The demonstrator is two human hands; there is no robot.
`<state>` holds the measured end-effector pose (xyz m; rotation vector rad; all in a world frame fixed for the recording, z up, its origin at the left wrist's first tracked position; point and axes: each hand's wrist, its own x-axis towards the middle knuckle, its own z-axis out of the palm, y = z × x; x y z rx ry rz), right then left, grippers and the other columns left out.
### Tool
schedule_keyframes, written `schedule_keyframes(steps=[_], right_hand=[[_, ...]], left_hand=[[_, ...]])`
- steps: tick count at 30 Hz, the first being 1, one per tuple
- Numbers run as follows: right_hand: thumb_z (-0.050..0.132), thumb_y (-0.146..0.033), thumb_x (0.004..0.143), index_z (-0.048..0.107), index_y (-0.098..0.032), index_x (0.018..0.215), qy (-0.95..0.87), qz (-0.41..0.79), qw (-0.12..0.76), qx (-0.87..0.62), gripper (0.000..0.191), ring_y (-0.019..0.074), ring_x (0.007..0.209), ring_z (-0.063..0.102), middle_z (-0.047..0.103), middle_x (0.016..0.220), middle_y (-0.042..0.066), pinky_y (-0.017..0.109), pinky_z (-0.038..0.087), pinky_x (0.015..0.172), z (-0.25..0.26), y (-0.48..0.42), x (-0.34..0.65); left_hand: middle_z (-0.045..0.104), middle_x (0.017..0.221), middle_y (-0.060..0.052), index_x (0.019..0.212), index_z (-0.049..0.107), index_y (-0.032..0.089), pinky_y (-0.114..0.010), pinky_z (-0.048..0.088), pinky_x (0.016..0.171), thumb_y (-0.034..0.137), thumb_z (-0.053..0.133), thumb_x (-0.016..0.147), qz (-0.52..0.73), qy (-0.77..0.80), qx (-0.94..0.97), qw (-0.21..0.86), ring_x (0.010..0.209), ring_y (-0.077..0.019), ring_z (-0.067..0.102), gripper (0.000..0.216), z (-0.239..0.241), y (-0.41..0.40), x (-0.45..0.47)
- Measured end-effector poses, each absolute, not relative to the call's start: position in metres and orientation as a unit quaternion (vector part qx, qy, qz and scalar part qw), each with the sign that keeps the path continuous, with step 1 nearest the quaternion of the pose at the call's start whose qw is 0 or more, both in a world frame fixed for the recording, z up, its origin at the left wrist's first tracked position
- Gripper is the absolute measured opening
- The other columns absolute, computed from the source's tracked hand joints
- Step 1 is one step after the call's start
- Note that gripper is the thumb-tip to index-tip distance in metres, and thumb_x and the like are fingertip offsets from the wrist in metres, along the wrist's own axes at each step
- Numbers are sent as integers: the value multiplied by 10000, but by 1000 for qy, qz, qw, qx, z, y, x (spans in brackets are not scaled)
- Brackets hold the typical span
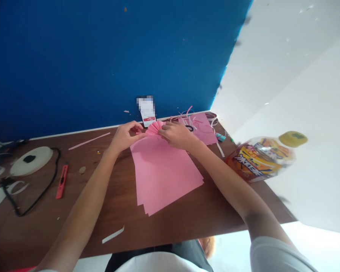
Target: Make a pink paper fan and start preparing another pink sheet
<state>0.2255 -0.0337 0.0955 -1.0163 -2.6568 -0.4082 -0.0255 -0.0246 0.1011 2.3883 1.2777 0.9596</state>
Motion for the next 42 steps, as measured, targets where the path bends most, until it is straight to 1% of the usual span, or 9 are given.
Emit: schedule_keyframes(steps=[5, 7, 11, 17, 21, 26, 30, 34, 42], right_hand=[[424, -82, 883, 640, -143, 967, -925, -169, 98, -325, 239, 211, 835, 489, 632, 839, 100, 319, 241, 689, 93, -33, 224], [425, -39, 860, 637, -141, 983, -927, -191, 82, -312, 265, 220, 861, 486, 634, 849, 98, 333, 255, 720, 94, -34, 224], [416, -31, 869, 635, -153, 1029, -930, -205, 76, -296, 297, 220, 896, 480, 636, 904, 93, 349, 270, 762, 94, -33, 226], [395, -49, 888, 643, -149, 1019, -930, -206, 96, -290, 298, 223, 911, 476, 632, 962, 99, 354, 271, 769, 88, -25, 230], [393, -48, 888, 643, -158, 1024, -932, -197, 107, -286, 305, 228, 912, 480, 636, 961, 100, 354, 269, 765, 83, -24, 229], [372, -97, 921, 627, -131, 995, -933, -172, 117, -294, 267, 213, 886, 485, 622, 969, 110, 334, 286, 761, 71, -22, 226], [407, -145, 921, 624, -134, 973, -923, -154, 137, -324, 223, 220, 925, 486, 615, 982, 115, 334, 297, 796, 58, -17, 223], [447, -156, 906, 626, -136, 959, -912, -142, 161, -350, 187, 232, 956, 481, 619, 1012, 115, 344, 302, 810, 40, -15, 218], [337, -104, 928, 626, -115, 1010, -890, -216, 171, -362, 300, 245, 916, 469, 615, 989, 130, 355, 297, 776, 7, -17, 211]], left_hand=[[595, 1161, -90, 1100, 575, 195, -372, 427, 917, 397, 627, 818, 253, 351, 902, 2, 1070, -224, 537, 351, 100, -26, -14], [567, 1217, -95, 1144, 563, 196, -380, 402, 952, 312, 577, 861, 217, 311, 925, -29, 1126, -229, 506, 306, 94, -25, -8], [597, 1143, -82, 1073, 595, 187, -351, 409, 855, 200, 468, 911, 174, 303, 934, -70, 1047, -216, 526, 207, 77, -23, 3], [571, 1176, -130, 1141, 552, 141, -368, 385, 821, 187, 470, 905, 183, 335, 918, -106, 1037, -249, 515, 253, 59, -29, 14], [581, 1110, -136, 1134, 549, 143, -365, 385, 788, 140, 374, 924, 198, 369, 901, -113, 984, -243, 516, 273, 50, -29, 15], [578, 1120, -140, 1107, 554, 144, -359, 383, 810, 108, 323, 928, 210, 386, 890, -123, 1043, -247, 502, 294, 35, -25, 13], [609, 1001, -110, 1044, 567, 136, -359, 386, 796, 129, 353, 932, 197, 393, 892, -103, 947, -234, 532, 241, 20, -21, 9], [623, 994, -102, 1086, 575, 142, -361, 393, 809, 170, 389, 937, 221, 388, 891, -85, 938, -228, 542, 239, 12, -18, 7], [620, 1031, -103, 1032, 616, 153, -359, 410, 839, 173, 355, 949, 256, 372, 888, -87, 950, -217, 523, 274, 12, -21, 10]])
